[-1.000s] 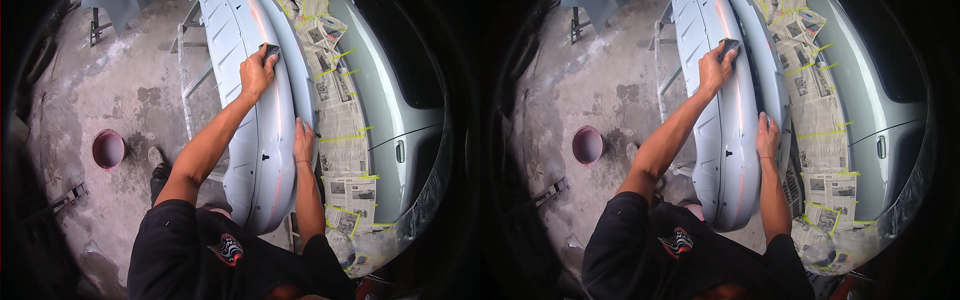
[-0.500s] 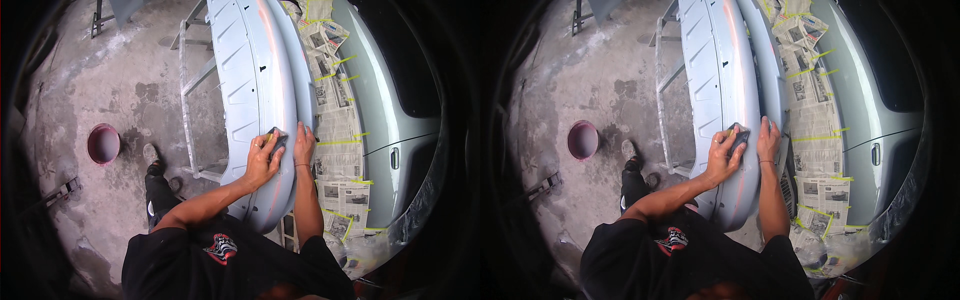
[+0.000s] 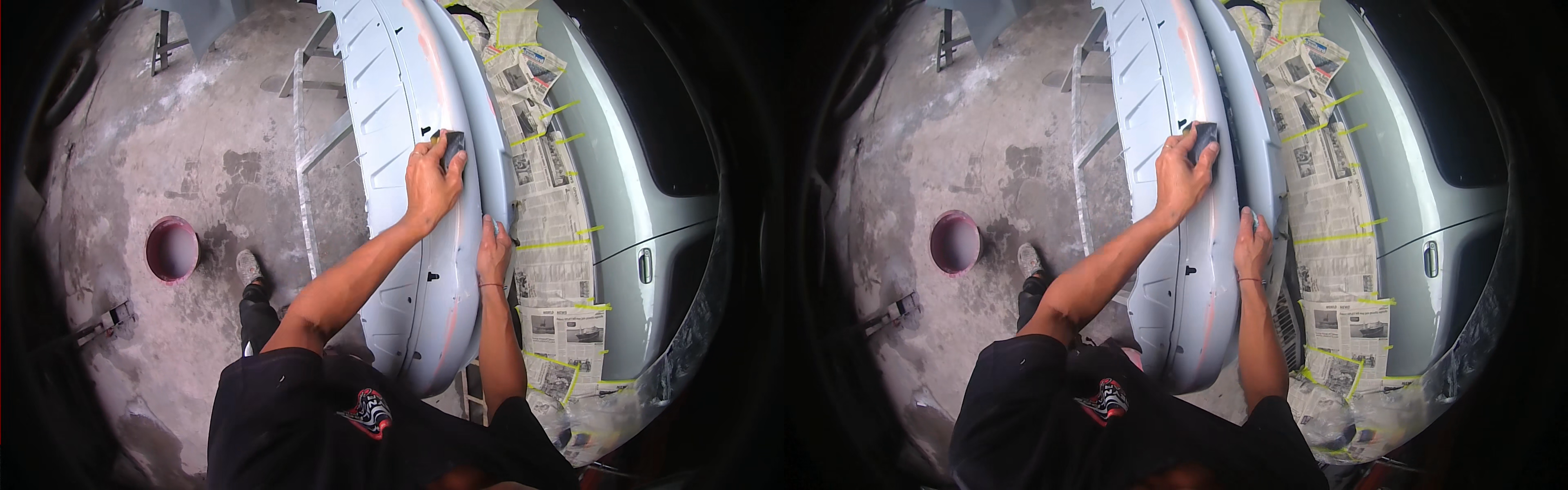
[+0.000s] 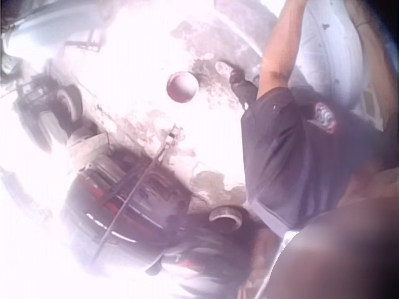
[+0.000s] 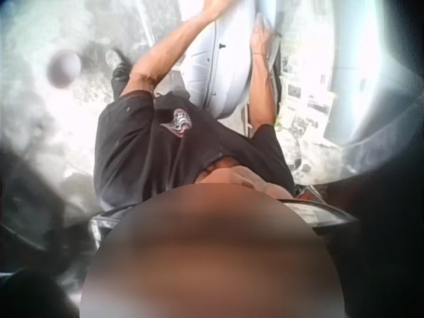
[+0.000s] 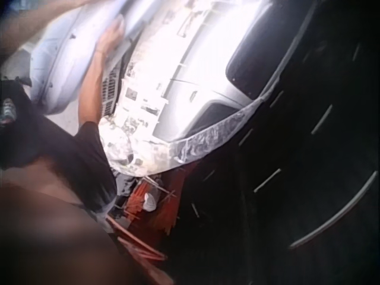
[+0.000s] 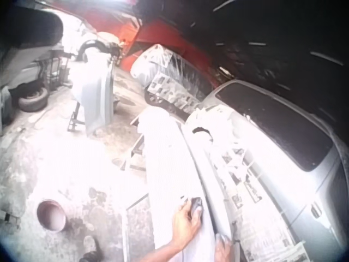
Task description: Sanding down a car bumper with sandpaper and water to prepare it for painting.
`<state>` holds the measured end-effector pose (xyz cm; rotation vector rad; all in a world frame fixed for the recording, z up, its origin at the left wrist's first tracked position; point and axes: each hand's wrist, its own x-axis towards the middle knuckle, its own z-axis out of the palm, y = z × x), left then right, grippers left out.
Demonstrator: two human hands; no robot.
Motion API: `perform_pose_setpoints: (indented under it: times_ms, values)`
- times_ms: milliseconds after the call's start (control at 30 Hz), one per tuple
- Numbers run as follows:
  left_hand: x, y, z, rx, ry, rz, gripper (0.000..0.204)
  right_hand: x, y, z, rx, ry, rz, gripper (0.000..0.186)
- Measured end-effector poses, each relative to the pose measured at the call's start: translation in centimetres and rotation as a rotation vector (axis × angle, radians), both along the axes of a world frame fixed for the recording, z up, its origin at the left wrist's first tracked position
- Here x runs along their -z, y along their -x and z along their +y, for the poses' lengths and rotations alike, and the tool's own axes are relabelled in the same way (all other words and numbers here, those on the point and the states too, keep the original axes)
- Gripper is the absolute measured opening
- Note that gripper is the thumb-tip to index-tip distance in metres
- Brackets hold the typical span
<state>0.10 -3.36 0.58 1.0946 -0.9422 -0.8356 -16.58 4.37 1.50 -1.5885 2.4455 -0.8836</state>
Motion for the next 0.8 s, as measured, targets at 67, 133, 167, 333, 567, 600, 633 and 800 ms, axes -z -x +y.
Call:
perform_pose_setpoints:
  times_ms: [67, 133, 167, 333, 567, 600, 633, 800]
  values:
    - [-0.4, -0.5, -0.6, 0.008, -0.024, -0.016, 0.052, -1.1, -0.8, 0.3, -0.038, -0.032, -0.009, 0.065]
    - [1.0, 1.1, 4.7, 0.085, -0.102, -0.028, 0.051, -0.9, 0.3, 0.1, -0.018, -0.031, -0.018, 0.063]
    - [3.1, 2.6, 8.1, 0.042, -0.047, -0.013, 0.049, -0.5, 0.4, -0.1, -0.024, -0.047, -0.036, 0.061]
    - [-0.5, -0.3, -0.4, 0.007, -0.081, -0.069, 0.051, -0.5, 0.0, -0.1, -0.017, 0.025, -0.028, 0.057]
    - [4.0, 4.2, 11.3, 0.097, 0.022, -0.022, 0.051, 0.2, 1.1, 0.4, 0.014, 0.050, 0.056, 0.056]
    - [3.1, 3.7, 9.8, 0.098, 0.031, -0.024, 0.051, -0.3, 0.9, 0.2, 0.016, 0.059, 0.055, 0.056]
    - [1.5, 2.4, 7.2, 0.110, -0.061, 0.025, 0.051, -0.9, 0.4, 0.5, -0.003, 0.006, -0.003, 0.057]
    - [0.0, -0.8, -2.5, -0.017, -0.127, 0.025, 0.047, -0.7, -0.7, 0.5, -0.028, -0.001, -0.006, 0.057]
